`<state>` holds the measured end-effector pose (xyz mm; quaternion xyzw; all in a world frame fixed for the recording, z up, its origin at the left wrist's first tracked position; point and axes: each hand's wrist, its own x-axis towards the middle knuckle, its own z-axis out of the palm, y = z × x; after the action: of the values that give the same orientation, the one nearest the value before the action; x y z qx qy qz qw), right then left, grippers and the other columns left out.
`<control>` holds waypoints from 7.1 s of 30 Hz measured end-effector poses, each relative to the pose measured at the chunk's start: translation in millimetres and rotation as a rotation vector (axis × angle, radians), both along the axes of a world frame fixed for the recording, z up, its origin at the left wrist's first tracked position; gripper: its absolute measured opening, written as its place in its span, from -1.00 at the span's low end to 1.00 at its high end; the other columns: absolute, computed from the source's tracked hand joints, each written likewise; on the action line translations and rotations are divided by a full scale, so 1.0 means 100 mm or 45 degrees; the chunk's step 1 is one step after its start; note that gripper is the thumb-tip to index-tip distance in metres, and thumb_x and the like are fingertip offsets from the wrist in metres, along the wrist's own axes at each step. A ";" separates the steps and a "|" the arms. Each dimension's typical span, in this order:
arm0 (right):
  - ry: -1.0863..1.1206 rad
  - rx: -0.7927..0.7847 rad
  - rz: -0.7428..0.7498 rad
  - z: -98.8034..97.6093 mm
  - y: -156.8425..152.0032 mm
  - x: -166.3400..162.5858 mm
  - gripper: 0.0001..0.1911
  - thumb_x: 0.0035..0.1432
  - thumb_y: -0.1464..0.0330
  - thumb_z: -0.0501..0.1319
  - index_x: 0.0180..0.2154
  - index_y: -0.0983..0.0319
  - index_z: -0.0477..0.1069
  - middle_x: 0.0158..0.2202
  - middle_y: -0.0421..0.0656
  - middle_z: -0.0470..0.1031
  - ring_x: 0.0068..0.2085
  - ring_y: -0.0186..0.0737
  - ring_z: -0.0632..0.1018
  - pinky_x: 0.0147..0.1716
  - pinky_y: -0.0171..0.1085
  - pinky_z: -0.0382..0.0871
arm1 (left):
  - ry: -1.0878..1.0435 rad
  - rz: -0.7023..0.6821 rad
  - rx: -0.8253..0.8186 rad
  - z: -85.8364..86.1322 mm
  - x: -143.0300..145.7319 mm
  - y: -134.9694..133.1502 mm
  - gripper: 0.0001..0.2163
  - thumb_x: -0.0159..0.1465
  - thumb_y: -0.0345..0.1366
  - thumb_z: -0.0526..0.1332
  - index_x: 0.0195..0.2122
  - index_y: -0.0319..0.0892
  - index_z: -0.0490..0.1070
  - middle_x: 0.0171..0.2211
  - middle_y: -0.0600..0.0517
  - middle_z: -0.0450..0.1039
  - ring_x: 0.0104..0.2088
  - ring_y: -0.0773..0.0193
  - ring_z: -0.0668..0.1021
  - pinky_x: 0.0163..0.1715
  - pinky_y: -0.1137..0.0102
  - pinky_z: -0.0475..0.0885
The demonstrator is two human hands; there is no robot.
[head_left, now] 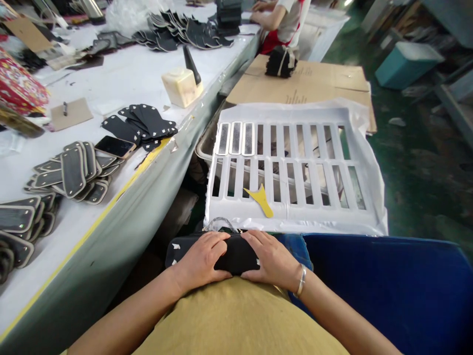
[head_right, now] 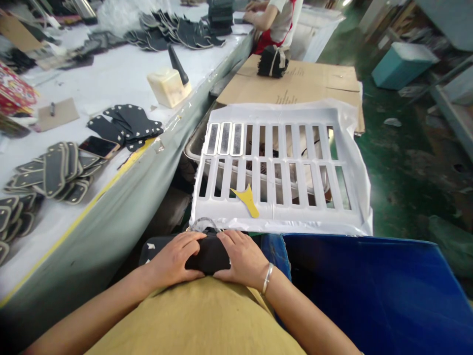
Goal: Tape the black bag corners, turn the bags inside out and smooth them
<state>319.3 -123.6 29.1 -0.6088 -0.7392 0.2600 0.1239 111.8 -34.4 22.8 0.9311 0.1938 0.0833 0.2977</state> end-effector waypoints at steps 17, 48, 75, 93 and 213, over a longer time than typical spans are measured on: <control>-0.123 -0.001 0.037 0.18 0.12 -0.05 -0.18 -0.22 -0.05 0.30 0.00 0.33 0.30 -0.04 0.05 0.39 -0.02 0.08 0.36 0.09 0.04 0.07 | 0.092 0.036 0.047 -0.05 -0.31 0.14 -0.48 -0.12 -0.15 0.40 -0.21 -0.16 0.17 0.00 -0.18 0.33 0.03 -0.01 0.38 0.07 0.07 0.25; 0.792 -0.411 -0.966 -0.09 -0.35 0.52 -0.69 0.15 0.16 0.04 -0.48 0.25 0.28 -0.58 -0.25 0.34 -0.56 -0.37 0.38 -0.51 -0.34 0.28 | -0.047 -0.153 0.107 0.00 0.40 -0.13 -0.50 -0.04 -0.15 0.38 -0.13 -0.20 0.26 0.08 -0.23 0.28 0.08 -0.02 0.34 0.07 0.08 0.25; 0.686 -0.252 -0.858 -0.20 -0.47 0.20 -0.77 0.01 0.26 0.17 -0.58 0.25 0.29 -0.61 -0.28 0.28 -0.55 -0.40 0.25 -0.58 -0.38 0.06 | 0.012 -0.029 0.060 -0.05 0.68 -0.33 -0.57 -0.08 -0.23 0.35 -0.19 -0.17 0.26 -0.01 -0.18 0.34 -0.01 0.02 0.40 0.00 0.10 0.30; 0.721 -0.093 -0.961 -0.30 -0.41 0.06 -0.65 0.09 0.16 0.11 -0.58 0.21 0.10 -0.63 -0.31 0.13 -0.55 -0.39 0.19 -0.55 -0.35 0.06 | -0.021 -0.080 0.171 -0.01 0.52 -0.30 -0.51 -0.03 -0.18 0.36 -0.09 -0.20 0.30 0.21 -0.24 0.08 0.18 -0.05 0.20 0.12 0.02 0.18; -0.393 0.462 0.482 -0.01 0.08 -0.78 -0.46 0.18 0.18 0.11 0.13 0.30 0.21 0.18 -0.01 0.21 0.20 -0.09 0.20 0.13 -0.10 0.18 | -0.285 0.920 -0.696 -0.13 -1.01 0.17 -0.74 0.13 -0.21 0.20 -0.15 -0.14 0.39 -0.16 0.00 0.42 -0.15 0.21 0.47 -0.10 0.35 0.34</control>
<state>241.7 -115.6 28.4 -0.4604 -0.8840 0.0465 0.0663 10.7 -17.0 10.2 0.6767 0.4870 0.2276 0.5031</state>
